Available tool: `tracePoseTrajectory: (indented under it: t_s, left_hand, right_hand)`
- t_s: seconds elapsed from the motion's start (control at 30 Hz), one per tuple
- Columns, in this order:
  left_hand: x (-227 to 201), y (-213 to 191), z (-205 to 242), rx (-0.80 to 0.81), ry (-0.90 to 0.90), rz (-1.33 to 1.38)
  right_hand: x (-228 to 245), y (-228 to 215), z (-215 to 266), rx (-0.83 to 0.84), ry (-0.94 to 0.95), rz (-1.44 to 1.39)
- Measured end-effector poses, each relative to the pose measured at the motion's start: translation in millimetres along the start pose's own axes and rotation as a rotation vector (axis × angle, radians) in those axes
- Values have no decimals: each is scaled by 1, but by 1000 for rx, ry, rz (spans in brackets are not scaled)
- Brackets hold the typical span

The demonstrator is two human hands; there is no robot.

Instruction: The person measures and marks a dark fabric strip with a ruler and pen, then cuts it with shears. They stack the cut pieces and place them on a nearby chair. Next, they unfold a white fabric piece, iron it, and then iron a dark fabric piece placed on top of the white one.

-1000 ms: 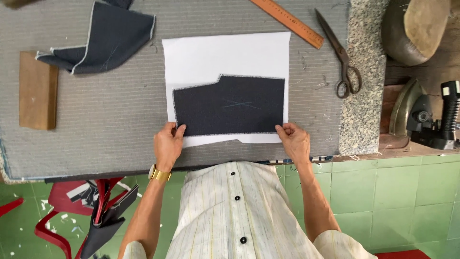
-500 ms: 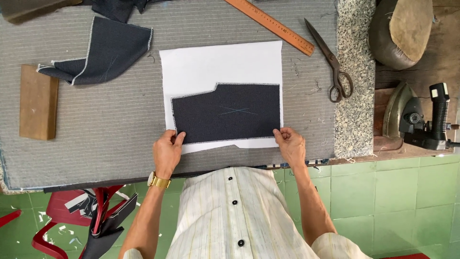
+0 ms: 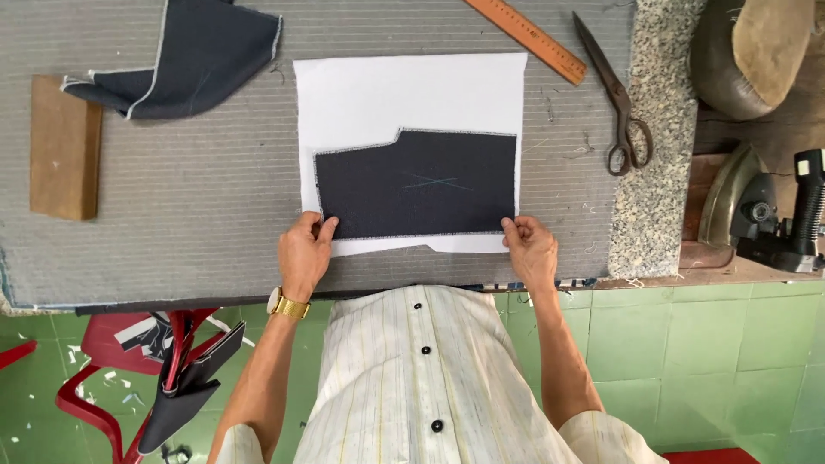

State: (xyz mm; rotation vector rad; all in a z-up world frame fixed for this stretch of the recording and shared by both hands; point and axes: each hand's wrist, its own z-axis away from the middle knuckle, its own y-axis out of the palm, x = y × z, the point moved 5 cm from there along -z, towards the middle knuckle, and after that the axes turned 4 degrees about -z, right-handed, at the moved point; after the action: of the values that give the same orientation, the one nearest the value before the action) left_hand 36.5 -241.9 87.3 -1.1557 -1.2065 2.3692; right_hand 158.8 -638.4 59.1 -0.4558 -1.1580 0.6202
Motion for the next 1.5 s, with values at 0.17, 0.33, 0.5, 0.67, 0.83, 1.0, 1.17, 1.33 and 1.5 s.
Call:
tracePoseTrajectory:
  t_s: [0.17, 0.33, 0.5, 0.67, 0.83, 1.0, 1.17, 1.33, 1.5]
  left_hand:
    - [1, 0, 0, -15, 34, -5]
    - [-4, -3, 2, -11, 39, -5]
    - [0, -1, 1, -10, 39, 11]
    - [-3, -3, 1, -11, 44, 11]
    - [2, 0, -1, -14, 19, 12]
    - [1, -1, 1, -23, 21, 4]
    - [1, 0, 0, -14, 13, 1]
    - [1, 0, 0, -16, 12, -9]
    - [-1, -2, 1, -20, 8, -1]
  right_hand:
    - [-4, 2, 0, -5, -7, 9]
    - [-7, 2, -1, -21, -32, 19]
    - [-9, 2, -2, -19, -30, 31]
    - [-6, 1, -1, -11, 4, 8]
    - [-3, 1, 0, -13, 19, -4]
    - [-6, 0, -2, -15, 33, -5]
    - [-4, -1, -1, -6, 44, -15]
    - [-10, 0, -3, -7, 54, -26]
    - [-5, 0, -2, -4, 43, -27]
